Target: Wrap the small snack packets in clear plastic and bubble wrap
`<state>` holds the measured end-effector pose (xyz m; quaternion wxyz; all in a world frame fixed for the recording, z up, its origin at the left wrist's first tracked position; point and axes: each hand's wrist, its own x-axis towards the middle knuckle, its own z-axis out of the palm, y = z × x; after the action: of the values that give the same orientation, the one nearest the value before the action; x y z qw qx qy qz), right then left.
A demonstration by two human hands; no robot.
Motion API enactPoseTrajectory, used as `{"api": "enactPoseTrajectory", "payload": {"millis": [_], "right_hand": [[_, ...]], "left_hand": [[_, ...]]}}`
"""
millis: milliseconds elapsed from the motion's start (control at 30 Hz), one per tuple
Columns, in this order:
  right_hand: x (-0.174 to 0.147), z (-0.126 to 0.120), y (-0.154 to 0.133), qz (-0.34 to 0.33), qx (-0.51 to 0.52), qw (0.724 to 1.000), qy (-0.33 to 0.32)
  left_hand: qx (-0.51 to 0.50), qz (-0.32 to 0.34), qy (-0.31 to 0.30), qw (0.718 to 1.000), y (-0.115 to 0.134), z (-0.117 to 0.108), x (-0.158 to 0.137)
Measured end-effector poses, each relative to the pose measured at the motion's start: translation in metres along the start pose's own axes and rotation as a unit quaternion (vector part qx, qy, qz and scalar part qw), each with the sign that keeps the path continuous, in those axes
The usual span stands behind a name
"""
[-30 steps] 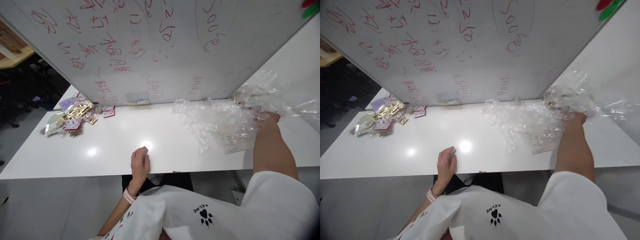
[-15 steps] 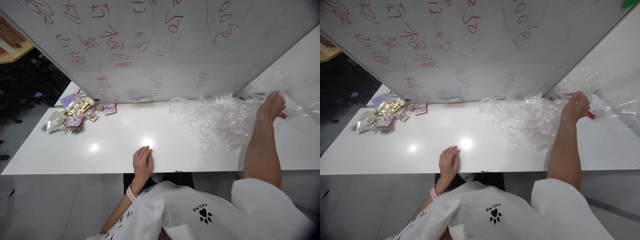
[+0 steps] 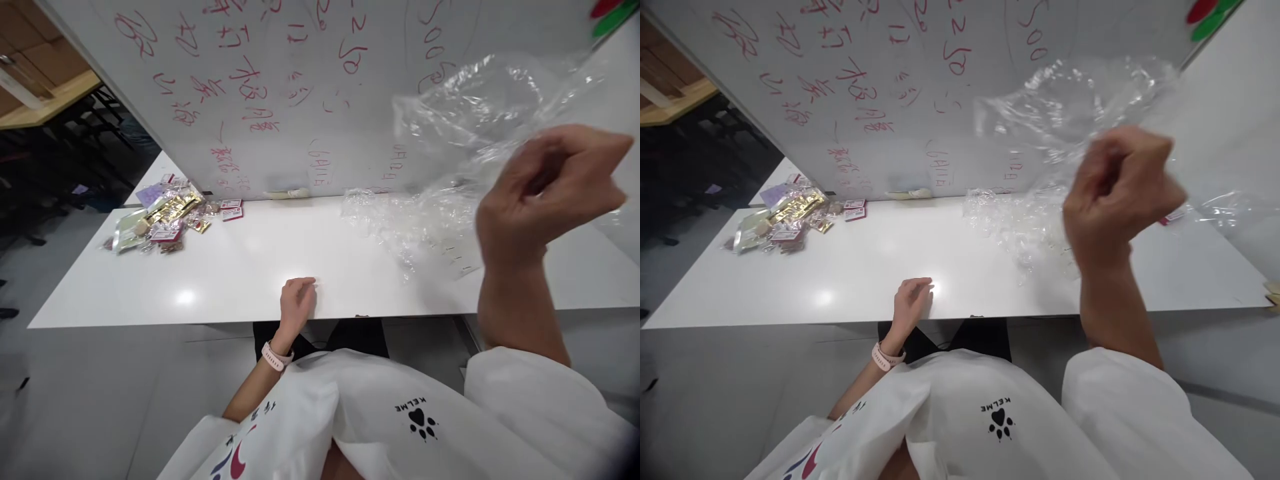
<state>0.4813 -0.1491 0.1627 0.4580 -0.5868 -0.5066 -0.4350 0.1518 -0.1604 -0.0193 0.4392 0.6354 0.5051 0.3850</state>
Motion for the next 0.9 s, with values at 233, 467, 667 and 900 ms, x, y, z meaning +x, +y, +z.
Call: {"api": "enactPoseTrajectory", "payload": {"millis": [233,467,667,900], "right_hand": [[-0.116,-0.006,-0.149,-0.278,0.278,0.826,-0.404],[-0.17,-0.011,-0.149,-0.245,0.309,0.654,-0.646],[-0.162,-0.022,-0.146,-0.149,0.317,0.632,-0.691],[-0.147,-0.021,-0.103,0.118,0.271,0.592,-0.75]], "left_hand": [[-0.539,-0.244,-0.225,0.774,0.01,-0.048,0.033],[-0.459,-0.243,-0.15,0.841,0.001,-0.113,0.037],[-0.222,-0.135,-0.073,0.963,-0.003,-0.132,0.048],[0.028,-0.068,0.165,0.984,-0.041,-0.149,0.111]]}}
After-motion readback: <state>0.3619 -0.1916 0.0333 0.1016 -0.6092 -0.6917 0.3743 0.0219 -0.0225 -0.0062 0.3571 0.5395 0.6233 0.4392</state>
